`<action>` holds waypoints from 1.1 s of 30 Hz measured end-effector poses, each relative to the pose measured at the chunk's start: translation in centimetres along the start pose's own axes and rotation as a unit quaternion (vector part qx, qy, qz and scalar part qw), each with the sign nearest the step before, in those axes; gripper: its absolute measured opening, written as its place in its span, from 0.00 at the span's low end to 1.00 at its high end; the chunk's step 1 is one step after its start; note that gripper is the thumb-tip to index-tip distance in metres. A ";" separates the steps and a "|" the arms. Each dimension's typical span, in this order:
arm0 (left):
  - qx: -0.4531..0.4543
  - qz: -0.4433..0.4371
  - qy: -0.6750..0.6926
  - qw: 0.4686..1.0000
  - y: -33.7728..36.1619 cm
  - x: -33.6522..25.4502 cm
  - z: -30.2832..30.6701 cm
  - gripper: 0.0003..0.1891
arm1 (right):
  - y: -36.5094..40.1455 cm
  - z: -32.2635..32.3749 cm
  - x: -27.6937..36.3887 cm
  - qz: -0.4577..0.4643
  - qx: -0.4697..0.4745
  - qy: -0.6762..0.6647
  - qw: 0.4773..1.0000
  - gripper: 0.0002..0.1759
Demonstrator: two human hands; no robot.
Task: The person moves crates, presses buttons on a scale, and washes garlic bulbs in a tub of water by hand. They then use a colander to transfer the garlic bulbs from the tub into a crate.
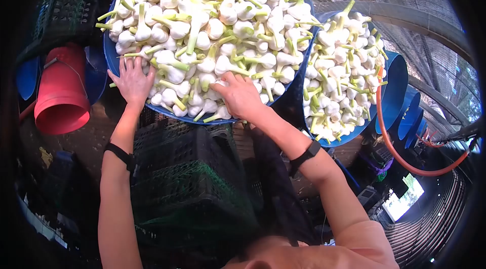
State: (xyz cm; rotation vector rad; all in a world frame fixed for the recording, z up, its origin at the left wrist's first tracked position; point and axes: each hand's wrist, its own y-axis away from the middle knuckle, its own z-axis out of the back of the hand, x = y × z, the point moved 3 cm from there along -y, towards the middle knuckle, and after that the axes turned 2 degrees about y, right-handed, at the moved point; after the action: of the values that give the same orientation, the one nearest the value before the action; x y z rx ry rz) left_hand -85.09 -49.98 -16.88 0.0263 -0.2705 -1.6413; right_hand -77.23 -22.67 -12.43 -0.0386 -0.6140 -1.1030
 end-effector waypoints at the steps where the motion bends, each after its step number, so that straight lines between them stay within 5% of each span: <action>1: -0.010 -0.001 0.008 1.000 0.0 0.0 0.0 0.26 | -0.3 -0.5 -0.6 0.002 0.000 0.000 1.000 0.25; 5: -0.039 0.004 0.021 0.999 -0.1 0.3 -0.3 0.23 | -0.6 -0.5 -1.5 -0.040 0.047 -0.105 0.993 0.23; 7: -0.036 -0.001 0.013 0.999 0.0 0.2 -0.4 0.24 | -0.6 0.7 -2.2 -0.159 -0.074 -0.227 0.958 0.24; 9: -0.032 0.000 0.016 0.999 0.2 0.0 -0.5 0.24 | -0.6 1.1 -2.6 -0.117 -0.147 -0.230 0.955 0.18; 12: -0.021 0.003 0.008 1.000 0.0 0.1 -0.1 0.24 | -0.8 -0.1 -3.4 -0.315 -0.045 -0.487 0.813 0.13; 13: -0.023 0.002 0.007 1.000 -0.1 0.2 -0.1 0.24 | -1.2 0.4 -3.5 -0.314 -0.047 -0.487 0.813 0.13; 15: -0.026 -0.001 0.001 1.000 0.0 0.1 -0.1 0.24 | -1.3 1.4 -4.5 -0.333 -0.134 -0.618 0.699 0.21; 17: -0.029 -0.004 0.004 1.000 -0.1 0.2 -0.2 0.24 | 0.3 3.9 -6.2 -0.307 -0.188 -0.559 0.747 0.27; 19: -0.029 -0.010 0.012 0.999 0.0 0.0 -0.4 0.24 | 2.1 6.0 -6.1 -0.303 -0.188 -0.364 0.860 0.28; 20: -0.029 -0.007 0.010 1.000 0.0 0.1 -0.4 0.24 | 3.1 4.5 -6.6 -0.255 -0.148 -0.167 0.941 0.27; 21: -0.031 -0.003 0.006 1.000 0.0 0.1 -0.4 0.24 | 3.3 2.5 -5.6 -0.258 -0.078 -0.016 0.963 0.32; 24: -0.026 0.000 -0.004 1.000 -0.2 0.1 -0.3 0.23 | 1.0 -1.3 -3.5 -0.227 -0.055 0.078 0.969 0.41; 27: -0.011 0.000 -0.018 1.000 0.0 -0.4 -0.2 0.28 | -2.0 -4.2 -6.8 -0.337 -0.004 0.089 0.937 0.34; 29: -0.025 0.008 -0.012 1.000 0.0 -0.5 -0.4 0.30 | -3.4 -8.4 -10.9 -0.316 0.161 0.086 0.931 0.21; 33: 0.021 0.004 -0.040 0.999 0.0 -0.6 0.1 0.30 | -3.7 -5.0 -11.2 -0.279 0.131 -0.027 0.951 0.14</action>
State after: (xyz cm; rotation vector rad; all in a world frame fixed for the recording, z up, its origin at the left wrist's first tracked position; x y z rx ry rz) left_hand -85.07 -49.38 -16.86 -0.0098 -0.3660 -1.6307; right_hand -81.57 -16.84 -22.99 0.3569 -0.8459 -1.5586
